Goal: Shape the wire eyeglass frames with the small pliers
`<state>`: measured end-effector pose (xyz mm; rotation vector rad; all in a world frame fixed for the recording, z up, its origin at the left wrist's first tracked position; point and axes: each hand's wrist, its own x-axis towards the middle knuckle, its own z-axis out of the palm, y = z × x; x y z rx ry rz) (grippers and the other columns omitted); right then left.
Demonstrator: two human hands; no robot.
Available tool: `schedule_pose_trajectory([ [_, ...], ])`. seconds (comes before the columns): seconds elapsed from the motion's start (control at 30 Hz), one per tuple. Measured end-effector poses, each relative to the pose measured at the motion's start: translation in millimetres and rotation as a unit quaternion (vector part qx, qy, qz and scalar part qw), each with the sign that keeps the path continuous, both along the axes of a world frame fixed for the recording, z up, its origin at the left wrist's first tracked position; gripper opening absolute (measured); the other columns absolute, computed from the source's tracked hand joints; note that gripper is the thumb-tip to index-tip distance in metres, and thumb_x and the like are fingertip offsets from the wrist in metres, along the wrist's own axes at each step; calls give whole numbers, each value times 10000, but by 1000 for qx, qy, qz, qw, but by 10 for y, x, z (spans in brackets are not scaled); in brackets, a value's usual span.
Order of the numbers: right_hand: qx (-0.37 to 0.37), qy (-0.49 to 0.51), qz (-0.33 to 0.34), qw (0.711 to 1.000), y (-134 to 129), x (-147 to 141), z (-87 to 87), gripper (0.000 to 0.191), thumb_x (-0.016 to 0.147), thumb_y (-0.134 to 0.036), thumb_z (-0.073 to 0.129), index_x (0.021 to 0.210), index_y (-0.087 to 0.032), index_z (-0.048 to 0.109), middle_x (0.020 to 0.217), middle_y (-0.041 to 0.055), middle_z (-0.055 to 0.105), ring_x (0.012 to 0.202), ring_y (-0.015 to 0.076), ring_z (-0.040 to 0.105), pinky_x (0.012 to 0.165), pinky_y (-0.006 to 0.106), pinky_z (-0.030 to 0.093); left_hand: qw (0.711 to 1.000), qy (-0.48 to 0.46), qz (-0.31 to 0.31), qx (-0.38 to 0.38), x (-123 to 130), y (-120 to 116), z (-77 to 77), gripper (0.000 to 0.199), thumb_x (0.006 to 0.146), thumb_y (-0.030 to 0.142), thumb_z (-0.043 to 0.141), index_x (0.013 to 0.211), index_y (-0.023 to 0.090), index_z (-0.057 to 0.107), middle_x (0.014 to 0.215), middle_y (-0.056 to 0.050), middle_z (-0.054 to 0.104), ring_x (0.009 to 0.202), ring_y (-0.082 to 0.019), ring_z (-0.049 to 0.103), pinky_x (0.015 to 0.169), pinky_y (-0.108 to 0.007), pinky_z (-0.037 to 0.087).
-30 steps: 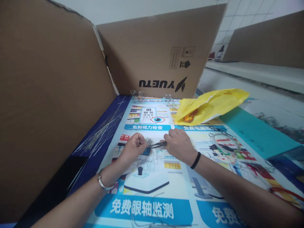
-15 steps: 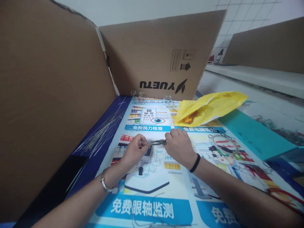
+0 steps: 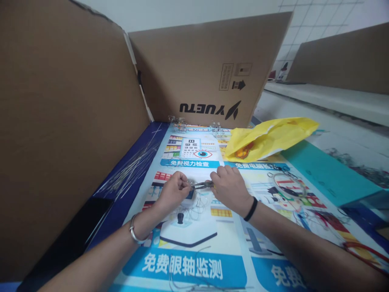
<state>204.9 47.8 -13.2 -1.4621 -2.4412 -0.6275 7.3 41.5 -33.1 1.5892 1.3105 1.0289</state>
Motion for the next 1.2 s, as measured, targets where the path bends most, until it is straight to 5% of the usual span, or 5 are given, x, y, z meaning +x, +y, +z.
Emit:
schedule_pose_trajectory([
  [0.47, -60, -8, -10, 998, -13, -65, -24, 128, 779, -262, 528, 838, -165, 585, 828, 97, 575, 808, 232, 475, 673, 340, 232, 999, 47, -12, 9, 13, -23, -1, 162, 670, 119, 556, 780, 205, 473, 622, 54, 558, 554, -105, 523, 516, -208, 345],
  [1.2, -114, -22, -31, 993, -24, -9, 38, 126, 767, -223, 507, 792, -162, 615, 764, 85, 614, 691, 186, 543, 576, 294, 239, 997, -64, -29, -13, -30, 15, -30, 146, 721, 156, 540, 798, 203, 425, 674, 51, 533, 619, -96, 503, 587, -210, 360],
])
